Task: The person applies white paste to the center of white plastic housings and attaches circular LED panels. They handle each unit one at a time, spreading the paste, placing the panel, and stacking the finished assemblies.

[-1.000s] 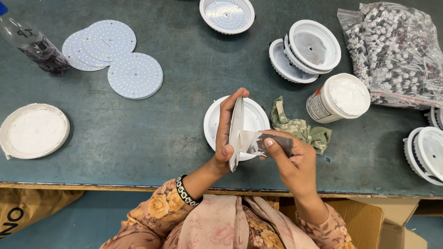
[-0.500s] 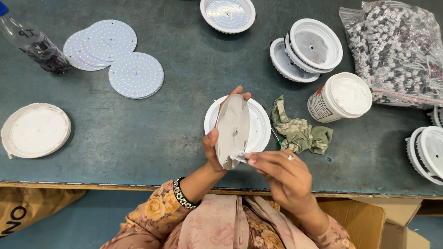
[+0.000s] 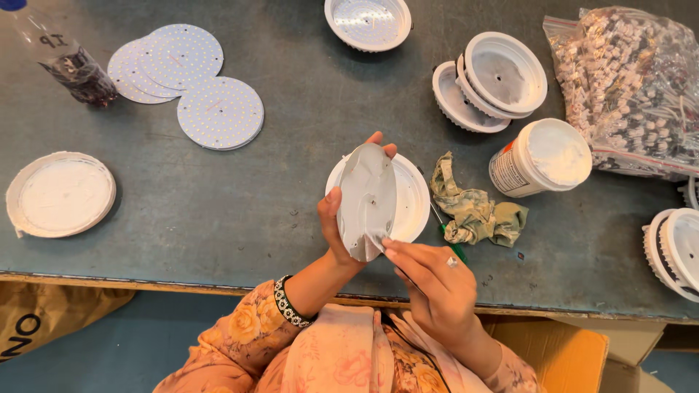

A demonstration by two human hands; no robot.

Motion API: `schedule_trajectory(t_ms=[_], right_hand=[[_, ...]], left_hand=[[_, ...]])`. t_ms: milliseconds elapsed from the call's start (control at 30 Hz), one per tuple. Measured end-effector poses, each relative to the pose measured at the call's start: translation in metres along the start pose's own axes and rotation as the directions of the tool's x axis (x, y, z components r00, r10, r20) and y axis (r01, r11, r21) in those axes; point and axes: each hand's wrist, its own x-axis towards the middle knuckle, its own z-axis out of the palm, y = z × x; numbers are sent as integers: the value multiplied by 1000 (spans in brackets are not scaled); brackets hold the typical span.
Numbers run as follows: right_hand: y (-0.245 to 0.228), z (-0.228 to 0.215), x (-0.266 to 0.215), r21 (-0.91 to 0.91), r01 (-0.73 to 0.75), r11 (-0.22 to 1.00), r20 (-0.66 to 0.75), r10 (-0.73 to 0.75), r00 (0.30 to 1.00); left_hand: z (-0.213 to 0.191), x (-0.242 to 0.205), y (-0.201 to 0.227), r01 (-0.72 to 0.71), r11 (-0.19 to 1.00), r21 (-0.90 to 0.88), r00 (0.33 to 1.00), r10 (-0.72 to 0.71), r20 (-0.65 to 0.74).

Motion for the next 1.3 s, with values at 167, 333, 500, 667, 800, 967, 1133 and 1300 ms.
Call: schedule_trajectory(t_ms=[167,333,500,667,800,967,1133,1300], right_hand=[[8,-5,2,40,-183,982,-55,185,981],[11,-3,11,21,-5,1000,-24,5,1000],[0,-1,1,22,26,999,11,-26,1000],[-2,-6,-12,-3,60,998,-9,-60,998],[15,-10,-24,29,-30,999,-78,32,996],[58,-7,-53,424,-208,882,-283,347,894],[91,-2,-93,606,-354,712,-379,650,659],[104,4,-114,682,-325,655,-377,696,611]], left_hand=[[1,-3,-6,-14,998,66,1000,13,22],[-5,-2,-9,-19,999,30,1000,20,-10],[-16,2,-17,-98,995,14,981,99,-164],[-24,9,-19,-131,991,3,960,128,-251],[-24,11,-11,61,963,-262,983,-104,-154],[-30,27,3,255,942,-220,967,-249,53],[-57,49,3,-352,-97,931,905,-289,312],[-61,49,-8,-508,-418,753,852,-370,370]])
